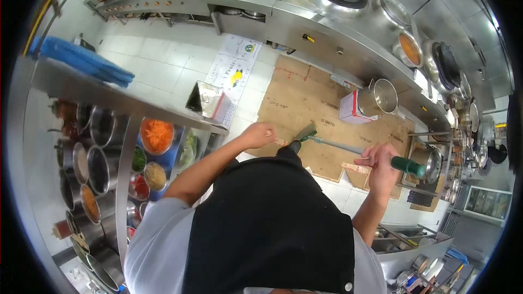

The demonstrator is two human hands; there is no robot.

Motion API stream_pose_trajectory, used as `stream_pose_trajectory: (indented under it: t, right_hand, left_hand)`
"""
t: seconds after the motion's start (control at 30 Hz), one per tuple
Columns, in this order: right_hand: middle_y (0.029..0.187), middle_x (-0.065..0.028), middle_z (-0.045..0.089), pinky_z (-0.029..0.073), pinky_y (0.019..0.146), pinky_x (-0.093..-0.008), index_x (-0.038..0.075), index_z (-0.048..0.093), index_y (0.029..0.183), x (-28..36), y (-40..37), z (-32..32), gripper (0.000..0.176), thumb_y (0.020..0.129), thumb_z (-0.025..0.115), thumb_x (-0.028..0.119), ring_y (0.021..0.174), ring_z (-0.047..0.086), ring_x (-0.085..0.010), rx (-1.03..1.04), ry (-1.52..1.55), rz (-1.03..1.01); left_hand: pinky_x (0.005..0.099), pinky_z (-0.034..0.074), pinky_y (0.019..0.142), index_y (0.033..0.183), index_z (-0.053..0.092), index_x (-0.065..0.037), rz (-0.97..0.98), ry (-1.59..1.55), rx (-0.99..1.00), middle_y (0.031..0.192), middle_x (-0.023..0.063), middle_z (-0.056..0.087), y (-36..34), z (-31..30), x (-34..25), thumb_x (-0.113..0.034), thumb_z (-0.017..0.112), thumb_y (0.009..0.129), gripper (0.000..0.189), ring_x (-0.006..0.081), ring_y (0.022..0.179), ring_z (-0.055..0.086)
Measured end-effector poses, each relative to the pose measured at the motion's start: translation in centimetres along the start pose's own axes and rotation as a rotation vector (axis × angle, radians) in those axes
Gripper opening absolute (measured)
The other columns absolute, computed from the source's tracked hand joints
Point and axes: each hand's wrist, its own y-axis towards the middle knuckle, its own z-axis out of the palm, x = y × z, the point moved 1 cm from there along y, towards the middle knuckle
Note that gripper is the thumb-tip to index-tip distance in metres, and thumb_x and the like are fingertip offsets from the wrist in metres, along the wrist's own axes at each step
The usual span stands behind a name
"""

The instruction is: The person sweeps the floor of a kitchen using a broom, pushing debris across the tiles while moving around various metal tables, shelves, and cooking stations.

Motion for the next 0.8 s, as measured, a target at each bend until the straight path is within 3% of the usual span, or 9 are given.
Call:
stream_pose_trajectory:
  t: [0.07,0.17,0.23,0.37,0.4,0.47,0.57,0.67,0.8]
  right_hand:
    - [0.075,-0.0065,0.052,0.067,0.062,-0.0374,0.003,0.052,0.075,1.7,2.6,-0.3,0.05,0.113,0.056,0.035,0.08,0.064,-0.0198,0.116,0.053,-0.033]
    - [0.077,-0.0086,0.055,0.067,0.063,-0.0387,0.002,0.053,0.076,2.4,8.6,0.0,0.048,0.108,0.065,0.035,0.082,0.065,-0.0206,0.278,0.118,-0.03]
    - [0.078,-0.0094,0.057,0.067,0.063,-0.0385,0.001,0.054,0.077,2.0,12.7,1.6,0.048,0.105,0.07,0.037,0.082,0.065,-0.0212,0.382,0.108,0.013]
    - [0.083,-0.0115,0.062,0.063,0.069,-0.0382,-0.002,0.059,0.086,4.5,19.2,5.8,0.047,0.099,0.079,0.038,0.081,0.065,-0.0246,0.616,0.115,-0.01]
    - [0.083,-0.0126,0.066,0.06,0.069,-0.0403,-0.003,0.063,0.091,5.6,20.9,6.8,0.055,0.093,0.083,0.048,0.079,0.067,-0.0272,0.665,0.078,-0.066]
    - [0.08,-0.0127,0.067,0.058,0.067,-0.0406,-0.003,0.065,0.09,8.1,23.8,8.2,0.061,0.09,0.084,0.055,0.077,0.069,-0.0292,0.697,0.045,-0.16]
    - [0.076,-0.0128,0.069,0.058,0.066,-0.0408,-0.002,0.066,0.088,10.5,28.7,11.6,0.066,0.086,0.084,0.062,0.074,0.071,-0.0314,0.729,0.043,-0.162]
    - [0.072,-0.0133,0.068,0.059,0.066,-0.0407,0.0,0.065,0.084,10.3,34.4,16.3,0.067,0.085,0.084,0.064,0.071,0.071,-0.0323,0.897,0.111,-0.237]
    - [0.072,-0.0139,0.068,0.06,0.066,-0.04,0.004,0.059,0.076,10.9,40.7,27.4,0.057,0.095,0.079,0.054,0.07,0.072,-0.0325,1.095,0.054,-0.343]
  left_hand:
    - [0.046,0.057,0.089,0.118,0.075,-0.007,0.04,-0.065,0.121,0.105,0.02,0.076,5.6,1.3,-4.6,-0.036,0.083,0.088,0.042,0.037,0.099,0.073]
    - [0.0472,0.056,0.094,0.126,0.073,-0.007,0.398,-0.066,-0.06,0.109,0.0216,0.075,14.1,5.2,-8.4,-0.036,0.087,0.084,0.053,0.039,0.103,0.072]
    - [0.0495,0.057,0.088,0.12,0.074,-0.01,0.475,-0.175,-0.111,0.107,0.0163,0.077,18.0,7.8,-11.0,-0.04,0.087,0.084,0.049,0.0373,0.1,0.073]
    - [0.0518,0.057,0.082,0.106,0.077,-0.017,0.22,-0.052,0.069,0.098,0.0104,0.078,24.6,8.5,-8.3,-0.044,0.082,0.087,0.033,0.0377,0.095,0.074]
    - [0.0522,0.056,0.081,0.102,0.077,-0.016,0.177,-0.042,0.051,0.098,0.0112,0.076,25.2,7.9,-7.8,-0.037,0.083,0.085,0.028,0.0388,0.094,0.073]
    - [0.0529,0.055,0.08,0.096,0.076,-0.015,0.103,-0.004,0.017,0.096,0.0128,0.073,25.2,3.7,-8.1,-0.024,0.083,0.08,0.019,0.0412,0.092,0.071]
    - [0.0535,0.056,0.078,0.093,0.076,-0.015,-0.021,0.047,-0.079,0.095,0.013,0.073,26.6,-2.5,-8.0,-0.019,0.079,0.081,0.014,0.0396,0.09,0.071]
    - [0.054,0.056,0.077,0.09,0.075,-0.014,-0.008,0.05,-0.306,0.092,0.0128,0.073,29.4,-7.5,-3.2,-0.022,0.079,0.082,0.012,0.0389,0.09,0.071]
    - [0.0529,0.056,0.077,0.089,0.077,-0.014,-0.033,0.024,-0.467,0.092,0.0124,0.073,32.6,-16.8,4.5,-0.021,0.078,0.082,0.01,0.0388,0.09,0.071]
